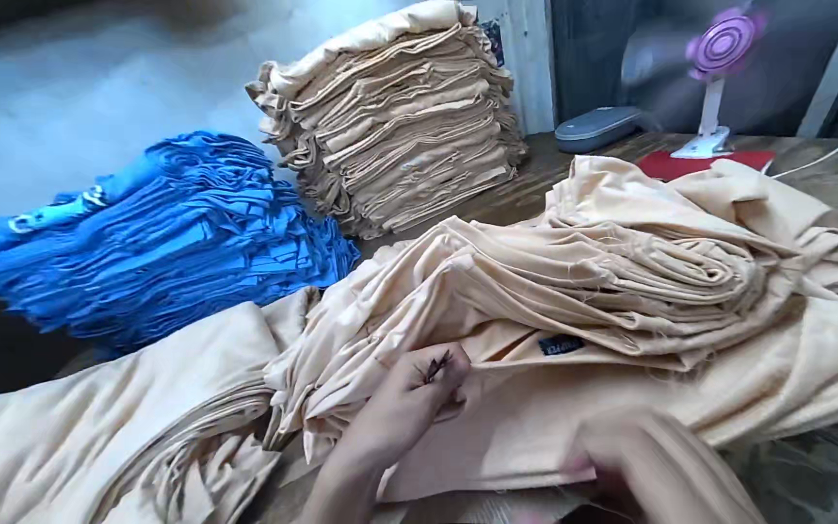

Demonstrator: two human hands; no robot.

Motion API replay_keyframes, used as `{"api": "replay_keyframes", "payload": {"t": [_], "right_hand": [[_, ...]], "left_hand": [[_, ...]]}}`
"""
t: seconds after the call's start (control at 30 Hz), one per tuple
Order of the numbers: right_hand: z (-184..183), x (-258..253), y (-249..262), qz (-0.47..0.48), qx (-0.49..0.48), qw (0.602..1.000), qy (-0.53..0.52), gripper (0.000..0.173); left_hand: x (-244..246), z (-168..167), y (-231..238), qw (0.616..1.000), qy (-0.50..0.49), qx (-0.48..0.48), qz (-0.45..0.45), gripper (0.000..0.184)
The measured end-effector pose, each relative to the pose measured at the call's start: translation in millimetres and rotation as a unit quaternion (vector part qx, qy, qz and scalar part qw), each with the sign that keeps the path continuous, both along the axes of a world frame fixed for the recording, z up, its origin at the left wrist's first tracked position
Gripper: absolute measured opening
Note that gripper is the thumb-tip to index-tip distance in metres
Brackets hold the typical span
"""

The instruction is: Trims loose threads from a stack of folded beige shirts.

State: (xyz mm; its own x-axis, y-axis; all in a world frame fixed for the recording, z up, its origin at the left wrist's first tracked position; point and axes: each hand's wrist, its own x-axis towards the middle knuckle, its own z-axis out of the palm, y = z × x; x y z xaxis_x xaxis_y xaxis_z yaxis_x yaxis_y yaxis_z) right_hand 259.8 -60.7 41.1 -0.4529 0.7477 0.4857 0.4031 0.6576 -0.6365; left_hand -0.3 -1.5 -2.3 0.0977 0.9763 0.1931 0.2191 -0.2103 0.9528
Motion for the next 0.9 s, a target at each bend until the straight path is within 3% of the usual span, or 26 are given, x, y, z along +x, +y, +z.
{"api": "replay_keyframes", "payload": {"t": [0.07, 0.13, 0.17, 0.27, 0.33, 0.43, 0.5, 0.53, 0.73, 0.8, 0.9], "right_hand": [[-32, -21, 32, -0.148, 0.073, 0.985, -0.057, 0.049], [-56, -44, 52, -0.219, 0.132, 0.966, -0.051, 0.055], [-66, -53, 58, -0.229, 0.151, 0.961, -0.026, 0.050], [-77, -59, 62, -0.163, 0.167, 0.968, 0.093, 0.017], [-73, -47, 55, -0.070, 0.137, 0.978, 0.140, 0.010], [-64, -22, 34, -0.019, 0.069, 0.997, 0.008, 0.017], [-57, -10, 25, -0.010, 0.021, 0.989, -0.145, 0.036], [-55, -7, 22, -0.023, 0.009, 0.985, -0.173, 0.045], [-56, -26, 31, -0.221, 0.125, 0.967, -0.034, 0.046], [-69, -42, 47, -0.201, 0.189, 0.961, 0.002, 0.033], [-95, -61, 69, -0.093, 0.250, 0.958, 0.103, 0.017]], "left_hand": [[-1, -1, 0, 0.999, 0.021, 0.022, -0.023, 0.025], [-4, -3, 1, 0.996, 0.067, 0.048, -0.043, 0.028], [-5, -4, 0, 0.994, 0.086, 0.053, -0.048, 0.029], [-6, -7, -3, 0.987, 0.120, 0.089, -0.063, 0.031], [-7, -9, -3, 0.984, 0.126, 0.109, -0.062, 0.030], [-6, -12, -7, 0.982, 0.134, 0.122, -0.056, 0.029], [-4, -12, -7, 0.979, 0.141, 0.132, -0.056, 0.031], [-2, -12, -6, 0.978, 0.146, 0.138, -0.059, 0.032], [0, -8, -6, 0.963, 0.195, 0.162, -0.091, 0.034], [1, -8, -5, 0.958, 0.209, 0.170, -0.097, 0.034], [0, -10, -5, 0.954, 0.217, 0.180, -0.098, 0.035]]}}
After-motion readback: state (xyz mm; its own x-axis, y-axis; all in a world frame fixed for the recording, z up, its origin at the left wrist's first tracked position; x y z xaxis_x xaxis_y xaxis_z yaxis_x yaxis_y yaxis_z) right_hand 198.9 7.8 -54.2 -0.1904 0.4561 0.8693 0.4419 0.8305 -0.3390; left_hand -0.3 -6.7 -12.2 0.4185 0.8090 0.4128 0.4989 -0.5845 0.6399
